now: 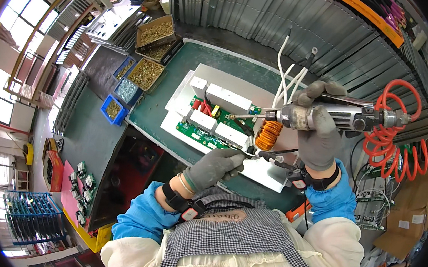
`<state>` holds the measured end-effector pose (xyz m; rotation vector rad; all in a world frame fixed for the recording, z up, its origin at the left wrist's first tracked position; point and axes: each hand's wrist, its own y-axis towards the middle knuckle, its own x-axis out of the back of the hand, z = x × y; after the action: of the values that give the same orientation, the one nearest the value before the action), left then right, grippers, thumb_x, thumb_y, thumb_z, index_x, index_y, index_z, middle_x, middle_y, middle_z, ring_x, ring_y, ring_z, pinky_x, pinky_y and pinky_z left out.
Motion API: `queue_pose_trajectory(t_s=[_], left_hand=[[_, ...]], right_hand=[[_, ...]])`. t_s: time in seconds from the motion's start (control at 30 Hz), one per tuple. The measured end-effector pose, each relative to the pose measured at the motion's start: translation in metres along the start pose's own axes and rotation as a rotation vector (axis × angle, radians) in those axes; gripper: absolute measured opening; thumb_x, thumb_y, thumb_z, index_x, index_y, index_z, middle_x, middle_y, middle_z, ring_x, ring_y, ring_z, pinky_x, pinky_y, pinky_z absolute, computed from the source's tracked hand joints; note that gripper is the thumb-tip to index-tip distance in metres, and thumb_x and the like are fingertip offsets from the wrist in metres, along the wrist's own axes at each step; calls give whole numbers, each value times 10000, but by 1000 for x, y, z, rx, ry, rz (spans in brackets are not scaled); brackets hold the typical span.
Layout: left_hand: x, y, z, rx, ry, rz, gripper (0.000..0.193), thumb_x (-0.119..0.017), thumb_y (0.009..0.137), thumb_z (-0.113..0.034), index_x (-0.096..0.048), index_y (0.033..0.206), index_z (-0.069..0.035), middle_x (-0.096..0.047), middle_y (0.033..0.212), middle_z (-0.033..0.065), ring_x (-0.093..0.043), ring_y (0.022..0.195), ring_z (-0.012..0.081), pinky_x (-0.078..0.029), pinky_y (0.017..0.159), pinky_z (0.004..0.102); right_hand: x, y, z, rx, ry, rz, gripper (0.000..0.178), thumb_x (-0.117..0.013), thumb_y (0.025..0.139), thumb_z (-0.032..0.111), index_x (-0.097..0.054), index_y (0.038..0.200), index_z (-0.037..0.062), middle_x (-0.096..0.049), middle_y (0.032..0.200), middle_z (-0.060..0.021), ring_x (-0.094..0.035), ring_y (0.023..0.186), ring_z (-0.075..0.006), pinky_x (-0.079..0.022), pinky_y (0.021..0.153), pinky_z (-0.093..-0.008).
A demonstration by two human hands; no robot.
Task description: Assembling electronic components onto a large circuit board using a power screwdriver and manual wire connections.
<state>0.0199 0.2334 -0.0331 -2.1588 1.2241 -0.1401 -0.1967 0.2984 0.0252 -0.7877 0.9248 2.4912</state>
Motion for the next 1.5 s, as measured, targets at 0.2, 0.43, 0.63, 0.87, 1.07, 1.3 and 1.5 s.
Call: queue_pose_trajectory(t_s=[0.2, 0.43, 0.63, 0.87, 1.07, 1.3, 1.5], left_hand=[[-15, 7, -5, 50, 26, -91, 293, -539, 941, -280, -611, 861, -7, -524, 694, -7, -452, 604, 70, -378, 555, 218], [-26, 11, -2, 8, 117, -203, 323, -544, 934, -289, -630, 845, 9, -562, 668, 12, -501, 570, 79, -426, 531, 229], [-31, 15, 10, -77, 82, -299, 339, -507, 939, -254, -609, 776, 24, -580, 665, 35, -521, 579, 102, -440, 549, 261], [-25, 16, 5, -4, 141, -275, 355, -517, 942, -276, -624, 811, 36, -597, 670, 55, -538, 580, 117, -452, 551, 266], [-21, 16, 3, 37, 64, -169, 370, -516, 953, -314, -621, 842, 22, -578, 681, 23, -506, 575, 92, -436, 545, 244], [-35, 19, 4, 127, -136, -324, 359, -534, 954, -346, -591, 779, -38, -494, 606, 1, -418, 503, 86, -339, 457, 224], [-45, 27, -2, 217, -188, -334, 365, -523, 957, -366, -575, 772, -55, -475, 585, -2, -392, 474, 87, -306, 426, 231]], right_hand=[[-7, 5, -8, -17, -99, 228, 428, -633, 771, -62, -499, 1150, 86, -577, 1079, -111, -586, 978, -177, -534, 785, -331], [-7, 23, -32, -137, -197, 553, 479, -698, 748, -38, -492, 1167, 69, -577, 1100, -106, -572, 995, -194, -491, 850, -324], [1, 7, -52, -212, -19, 449, 494, -673, 738, -89, -486, 1168, 67, -564, 1111, -113, -574, 987, -181, -493, 819, -314], [9, 1, -50, -45, -231, 568, 501, -677, 814, 1, -469, 1257, 110, -536, 1154, -139, -566, 911, -170, -497, 751, -320], [-10, 24, -45, -335, -244, 459, 458, -705, 744, -29, -522, 1156, 56, -573, 1048, -68, -569, 923, -148, -490, 794, -288], [-44, 80, -71, -434, -545, 656, 420, -744, 750, 286, -565, 1031, 30, -610, 880, -39, -580, 854, -119, -477, 790, -293], [-48, 79, -80, -425, -378, 623, 326, -743, 751, 188, -568, 980, 35, -605, 862, -18, -560, 821, -107, -473, 769, -277]])
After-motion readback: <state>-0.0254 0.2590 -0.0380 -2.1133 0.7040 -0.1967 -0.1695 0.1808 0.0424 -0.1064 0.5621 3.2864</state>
